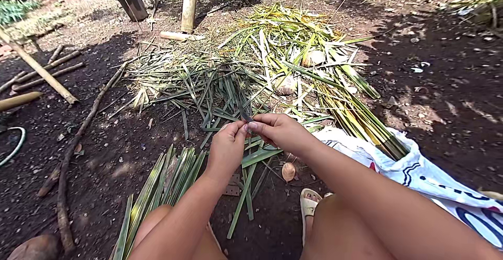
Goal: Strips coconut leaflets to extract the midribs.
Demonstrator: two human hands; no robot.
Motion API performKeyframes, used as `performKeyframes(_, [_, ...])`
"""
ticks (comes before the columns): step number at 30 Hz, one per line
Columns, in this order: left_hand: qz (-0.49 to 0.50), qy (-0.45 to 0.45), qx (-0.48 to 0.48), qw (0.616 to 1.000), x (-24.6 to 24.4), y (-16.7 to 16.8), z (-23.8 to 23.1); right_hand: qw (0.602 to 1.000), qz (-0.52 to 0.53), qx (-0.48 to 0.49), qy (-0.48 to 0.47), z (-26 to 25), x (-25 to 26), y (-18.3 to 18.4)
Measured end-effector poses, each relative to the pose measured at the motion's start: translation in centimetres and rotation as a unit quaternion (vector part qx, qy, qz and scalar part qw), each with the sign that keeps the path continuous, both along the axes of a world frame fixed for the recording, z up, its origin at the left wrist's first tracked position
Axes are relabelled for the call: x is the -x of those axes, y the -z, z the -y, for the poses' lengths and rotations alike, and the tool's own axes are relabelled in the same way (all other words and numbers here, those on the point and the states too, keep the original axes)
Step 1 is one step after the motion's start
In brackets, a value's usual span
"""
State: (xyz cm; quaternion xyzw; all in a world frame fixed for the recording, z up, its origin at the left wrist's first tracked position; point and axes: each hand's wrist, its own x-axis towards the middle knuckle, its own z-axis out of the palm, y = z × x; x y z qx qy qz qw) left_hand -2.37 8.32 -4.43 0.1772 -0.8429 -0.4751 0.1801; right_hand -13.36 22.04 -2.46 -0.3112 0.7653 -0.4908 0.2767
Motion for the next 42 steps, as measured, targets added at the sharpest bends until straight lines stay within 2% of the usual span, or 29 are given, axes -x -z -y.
performKeyframes(6, [0.016,0.005,0.006,1.000,0.0,-0.2,0.1,0.999,-0.005,0.018,0.037,-0.6,0.9,-0.2])
performKeyframes(12, [0.028,0.015,0.015,0.999,-0.2,0.1,0.3,0.989,0.050,0.083,0.111,-1.6,2.2,-1.0])
performKeyframes(18, [0.022,0.017,0.039,0.999,-0.1,0.3,0.3,0.991,0.077,0.075,0.078,-1.5,1.7,-0.9])
performKeyframes(23, [-0.006,0.028,0.087,0.996,-0.3,1.0,0.9,0.974,0.105,0.153,0.129,-3.1,4.5,-1.1])
performKeyframes(29, [-0.024,0.059,0.127,0.990,-0.9,2.1,2.4,0.944,0.161,0.199,0.206,-5.8,8.6,-1.4])
performKeyframes(34, [0.009,0.086,0.155,0.984,-1.7,2.4,5.0,0.928,0.168,0.217,0.251,-7.5,10.5,-0.9])
performKeyframes(39, [0.034,0.117,0.194,0.973,-2.8,2.9,10.2,0.903,0.211,0.257,0.271,-9.3,12.3,-0.3])
performKeyframes(42, [0.050,0.097,0.212,0.971,-3.5,2.5,13.0,0.913,0.202,0.241,0.260,-9.2,12.1,-0.3])
